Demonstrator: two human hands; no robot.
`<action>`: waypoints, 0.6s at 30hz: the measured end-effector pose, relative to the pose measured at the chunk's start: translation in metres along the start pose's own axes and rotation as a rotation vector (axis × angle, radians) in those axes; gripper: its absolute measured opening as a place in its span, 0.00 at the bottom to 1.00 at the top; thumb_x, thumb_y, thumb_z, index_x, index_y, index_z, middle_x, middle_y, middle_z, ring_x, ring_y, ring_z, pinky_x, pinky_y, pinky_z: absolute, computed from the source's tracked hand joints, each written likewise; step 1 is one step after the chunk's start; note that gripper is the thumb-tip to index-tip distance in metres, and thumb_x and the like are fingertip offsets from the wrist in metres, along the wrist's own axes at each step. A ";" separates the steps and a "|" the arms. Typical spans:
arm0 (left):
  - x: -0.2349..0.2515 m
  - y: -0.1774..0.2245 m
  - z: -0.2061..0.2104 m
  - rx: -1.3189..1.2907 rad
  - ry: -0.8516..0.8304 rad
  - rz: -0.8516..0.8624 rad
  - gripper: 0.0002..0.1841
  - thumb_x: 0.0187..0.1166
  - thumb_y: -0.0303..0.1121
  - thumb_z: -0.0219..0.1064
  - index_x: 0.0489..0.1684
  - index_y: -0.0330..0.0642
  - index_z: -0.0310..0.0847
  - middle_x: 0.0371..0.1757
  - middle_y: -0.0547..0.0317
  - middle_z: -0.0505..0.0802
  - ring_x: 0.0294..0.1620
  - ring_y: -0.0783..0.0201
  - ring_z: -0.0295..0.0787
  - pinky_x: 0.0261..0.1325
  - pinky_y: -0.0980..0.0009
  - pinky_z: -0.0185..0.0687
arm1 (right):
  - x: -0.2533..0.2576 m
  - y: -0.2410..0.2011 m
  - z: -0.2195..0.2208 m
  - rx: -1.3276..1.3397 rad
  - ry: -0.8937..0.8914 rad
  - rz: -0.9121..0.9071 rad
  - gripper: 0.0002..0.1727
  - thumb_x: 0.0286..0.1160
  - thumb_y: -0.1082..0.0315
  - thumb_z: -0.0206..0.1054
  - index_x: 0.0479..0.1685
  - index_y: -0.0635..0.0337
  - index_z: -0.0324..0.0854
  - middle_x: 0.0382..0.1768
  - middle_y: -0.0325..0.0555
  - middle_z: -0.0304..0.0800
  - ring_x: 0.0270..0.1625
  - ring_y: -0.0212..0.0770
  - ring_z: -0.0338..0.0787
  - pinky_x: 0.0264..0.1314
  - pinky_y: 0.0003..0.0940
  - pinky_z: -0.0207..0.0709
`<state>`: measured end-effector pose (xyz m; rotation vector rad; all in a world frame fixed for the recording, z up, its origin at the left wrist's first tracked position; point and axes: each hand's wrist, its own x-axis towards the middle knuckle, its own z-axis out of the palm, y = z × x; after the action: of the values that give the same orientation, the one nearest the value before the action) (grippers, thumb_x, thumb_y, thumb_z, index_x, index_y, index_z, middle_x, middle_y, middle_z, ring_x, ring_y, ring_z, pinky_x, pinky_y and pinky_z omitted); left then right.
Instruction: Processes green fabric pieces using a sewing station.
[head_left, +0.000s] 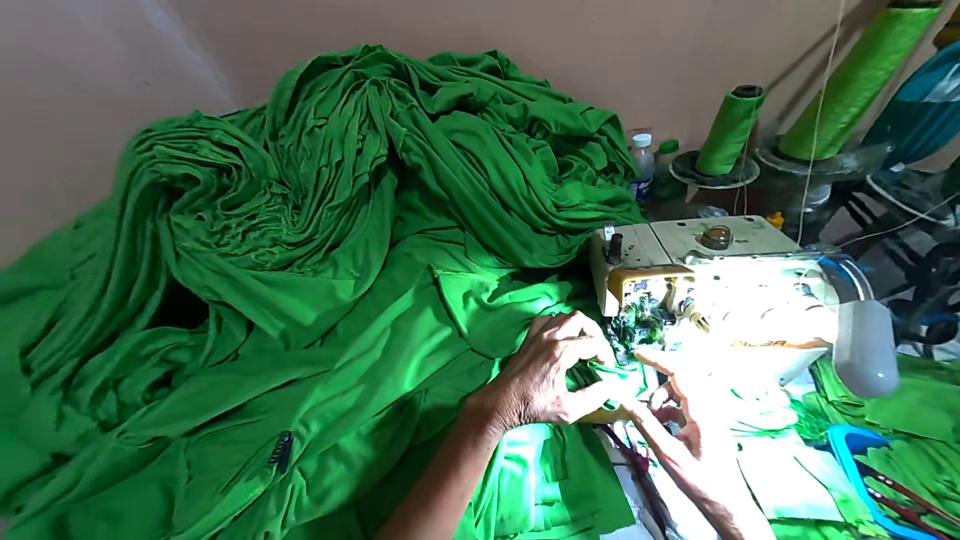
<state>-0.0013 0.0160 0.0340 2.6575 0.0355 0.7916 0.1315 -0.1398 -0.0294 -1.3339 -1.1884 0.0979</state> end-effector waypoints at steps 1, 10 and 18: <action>0.000 -0.001 0.000 -0.007 -0.002 -0.001 0.13 0.72 0.43 0.69 0.40 0.42 0.92 0.50 0.54 0.93 0.60 0.59 0.86 0.67 0.53 0.72 | 0.000 0.000 0.000 0.007 0.018 -0.005 0.28 0.72 0.65 0.70 0.66 0.78 0.76 0.55 0.54 0.84 0.33 0.15 0.77 0.33 0.08 0.71; 0.003 -0.017 0.000 -0.137 -0.021 -0.074 0.13 0.75 0.32 0.62 0.42 0.32 0.91 0.58 0.45 0.92 0.67 0.57 0.85 0.71 0.62 0.78 | -0.005 0.009 0.004 -0.122 0.082 -0.036 0.14 0.73 0.64 0.68 0.45 0.67 0.90 0.52 0.57 0.85 0.37 0.20 0.78 0.35 0.10 0.69; 0.008 0.022 -0.007 -0.138 -0.056 -0.019 0.13 0.84 0.35 0.58 0.37 0.38 0.87 0.38 0.54 0.92 0.50 0.63 0.88 0.75 0.51 0.63 | 0.001 0.000 -0.001 -0.051 0.047 -0.056 0.15 0.77 0.57 0.68 0.35 0.62 0.89 0.50 0.49 0.85 0.45 0.15 0.78 0.43 0.06 0.68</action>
<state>-0.0002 -0.0014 0.0509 2.5436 -0.0085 0.6879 0.1328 -0.1395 -0.0285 -1.3391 -1.1943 -0.0048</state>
